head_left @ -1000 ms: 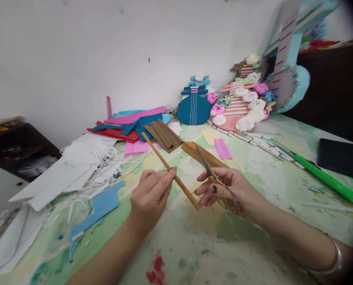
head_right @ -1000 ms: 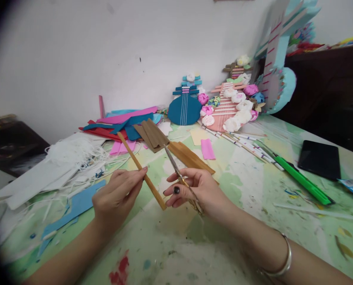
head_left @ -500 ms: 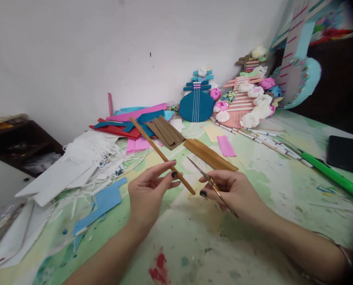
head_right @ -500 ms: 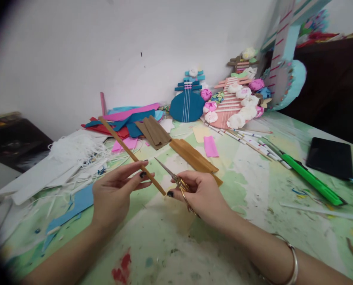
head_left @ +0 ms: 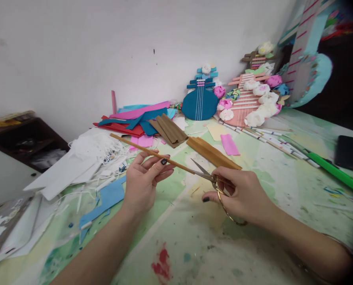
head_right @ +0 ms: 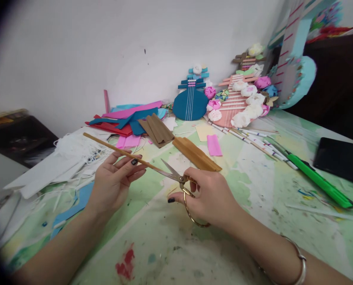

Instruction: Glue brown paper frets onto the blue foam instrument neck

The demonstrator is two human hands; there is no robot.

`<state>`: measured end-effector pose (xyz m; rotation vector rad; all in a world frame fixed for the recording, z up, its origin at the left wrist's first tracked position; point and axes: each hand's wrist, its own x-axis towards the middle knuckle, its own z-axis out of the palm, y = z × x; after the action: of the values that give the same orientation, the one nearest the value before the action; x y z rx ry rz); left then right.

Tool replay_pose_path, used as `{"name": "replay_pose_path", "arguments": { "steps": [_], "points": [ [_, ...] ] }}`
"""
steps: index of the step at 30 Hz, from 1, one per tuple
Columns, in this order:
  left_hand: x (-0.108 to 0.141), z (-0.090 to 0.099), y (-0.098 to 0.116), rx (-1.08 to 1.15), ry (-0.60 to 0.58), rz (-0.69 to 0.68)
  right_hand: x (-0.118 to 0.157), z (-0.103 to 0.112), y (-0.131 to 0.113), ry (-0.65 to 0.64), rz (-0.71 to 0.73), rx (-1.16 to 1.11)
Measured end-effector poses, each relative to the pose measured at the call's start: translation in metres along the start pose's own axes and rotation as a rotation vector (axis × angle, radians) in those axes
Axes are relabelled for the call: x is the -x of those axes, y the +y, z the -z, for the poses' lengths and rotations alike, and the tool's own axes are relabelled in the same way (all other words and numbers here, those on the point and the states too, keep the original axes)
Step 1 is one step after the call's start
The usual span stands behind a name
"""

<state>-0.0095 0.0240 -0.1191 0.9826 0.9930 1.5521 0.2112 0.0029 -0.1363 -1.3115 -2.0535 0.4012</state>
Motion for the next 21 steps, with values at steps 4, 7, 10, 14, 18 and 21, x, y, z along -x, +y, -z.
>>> {"name": "replay_pose_path", "arguments": {
  "steps": [4, 7, 10, 14, 18, 21],
  "points": [
    [-0.0004, 0.0016, -0.0016, 0.002, -0.059, 0.005, 0.0019, -0.0029, 0.005, 0.007, 0.084, 0.094],
    [0.001, 0.0011, -0.0017, -0.016, -0.08, -0.006, 0.0025, -0.0045, 0.0075, 0.044, 0.142, 0.131],
    [0.0017, 0.0002, -0.0009, -0.03, -0.083, -0.005, 0.0026, -0.0053, 0.008, 0.073, 0.16, 0.137],
    [0.0012, -0.0005, -0.0003, -0.031, -0.09, 0.0, 0.0033, -0.006, 0.0081, 0.077, 0.18, 0.14],
    [0.0012, -0.0005, -0.0004, -0.025, -0.094, 0.002, 0.0038, -0.0067, 0.0092, 0.093, 0.191, 0.154],
    [0.0013, -0.0003, -0.0005, -0.026, -0.094, 0.001, 0.0035, -0.0075, 0.0097, 0.111, 0.202, 0.153]
  ]
}}
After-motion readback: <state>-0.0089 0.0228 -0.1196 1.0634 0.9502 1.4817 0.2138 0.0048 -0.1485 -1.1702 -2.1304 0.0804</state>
